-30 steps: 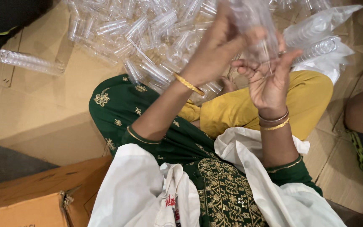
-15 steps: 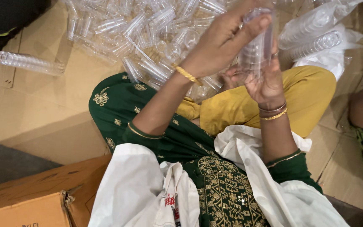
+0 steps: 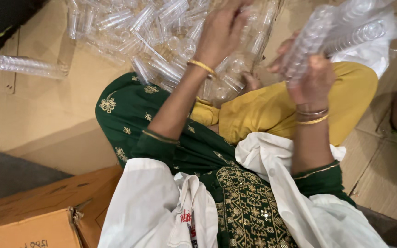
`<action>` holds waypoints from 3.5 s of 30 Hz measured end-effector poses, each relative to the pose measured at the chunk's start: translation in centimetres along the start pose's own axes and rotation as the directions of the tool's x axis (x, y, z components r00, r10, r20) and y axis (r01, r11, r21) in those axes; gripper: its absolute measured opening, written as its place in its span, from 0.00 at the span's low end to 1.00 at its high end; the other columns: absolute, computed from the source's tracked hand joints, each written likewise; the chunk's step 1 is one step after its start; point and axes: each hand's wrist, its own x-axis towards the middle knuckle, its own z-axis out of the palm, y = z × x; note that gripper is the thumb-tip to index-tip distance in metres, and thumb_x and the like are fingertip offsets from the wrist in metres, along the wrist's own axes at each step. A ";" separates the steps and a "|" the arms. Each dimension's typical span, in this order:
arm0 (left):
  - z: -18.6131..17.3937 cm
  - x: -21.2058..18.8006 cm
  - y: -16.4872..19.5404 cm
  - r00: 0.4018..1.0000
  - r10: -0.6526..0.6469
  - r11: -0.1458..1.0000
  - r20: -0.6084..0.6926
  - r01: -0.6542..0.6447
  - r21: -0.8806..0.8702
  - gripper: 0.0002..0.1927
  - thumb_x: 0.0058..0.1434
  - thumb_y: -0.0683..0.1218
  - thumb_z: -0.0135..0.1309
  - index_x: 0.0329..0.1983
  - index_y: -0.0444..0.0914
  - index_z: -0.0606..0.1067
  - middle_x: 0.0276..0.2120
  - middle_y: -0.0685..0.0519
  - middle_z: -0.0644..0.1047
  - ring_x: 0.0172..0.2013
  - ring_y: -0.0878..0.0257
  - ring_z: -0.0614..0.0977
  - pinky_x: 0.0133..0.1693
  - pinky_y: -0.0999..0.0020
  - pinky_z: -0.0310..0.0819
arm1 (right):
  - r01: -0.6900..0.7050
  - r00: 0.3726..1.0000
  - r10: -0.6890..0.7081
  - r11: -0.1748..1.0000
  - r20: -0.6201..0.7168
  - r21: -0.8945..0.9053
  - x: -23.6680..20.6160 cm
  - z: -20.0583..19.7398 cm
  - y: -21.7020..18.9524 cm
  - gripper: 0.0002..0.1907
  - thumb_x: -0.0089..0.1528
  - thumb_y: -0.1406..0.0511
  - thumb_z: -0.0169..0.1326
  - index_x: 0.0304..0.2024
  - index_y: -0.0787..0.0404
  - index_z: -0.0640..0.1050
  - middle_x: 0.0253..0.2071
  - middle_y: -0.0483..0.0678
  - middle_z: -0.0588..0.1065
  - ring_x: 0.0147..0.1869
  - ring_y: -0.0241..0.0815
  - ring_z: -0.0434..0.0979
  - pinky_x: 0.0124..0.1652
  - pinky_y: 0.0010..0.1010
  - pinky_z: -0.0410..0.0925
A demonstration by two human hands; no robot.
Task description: The person sits on the floor and nests clear plastic cups one by one into tall stacks, occasionally placing finished stacks into a plastic bag beside them. Loose cups are picked from a large pile on the floor and stacked, with stacks set near a cardboard box.
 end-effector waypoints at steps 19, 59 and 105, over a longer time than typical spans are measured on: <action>3.2 -0.7 -3.9 0.951 -0.302 0.866 0.073 0.305 -0.395 0.42 0.56 0.45 0.72 0.67 0.41 0.59 0.32 0.48 0.78 0.33 0.57 0.80 0.34 0.64 0.77 | -0.377 0.875 0.477 0.781 -0.086 0.499 0.6 -0.2 2.2 0.34 0.66 0.41 0.53 0.59 0.59 0.75 0.59 0.61 0.80 0.39 0.51 0.81 0.42 0.39 0.76; 7.4 -5.8 -7.3 0.945 0.034 0.944 0.325 -0.137 0.300 0.28 0.47 0.49 0.69 0.53 0.41 0.76 0.47 0.35 0.72 0.48 0.37 0.74 0.48 0.48 0.71 | -0.133 0.989 0.050 0.680 0.136 0.721 -0.6 -2.8 -1.0 0.40 0.63 0.36 0.43 0.57 0.63 0.72 0.70 0.64 0.68 0.34 0.56 0.81 0.37 0.43 0.72; -4.5 -2.6 1.7 0.925 0.328 0.757 0.194 -0.135 -0.639 0.28 0.66 0.34 0.63 0.68 0.39 0.70 0.65 0.55 0.63 0.69 0.63 0.67 0.72 0.66 0.64 | -0.164 0.943 -0.002 0.867 0.333 0.471 -1.1 -2.3 1.1 0.37 0.66 0.46 0.57 0.56 0.74 0.70 0.48 0.59 0.76 0.39 0.59 0.81 0.35 0.42 0.74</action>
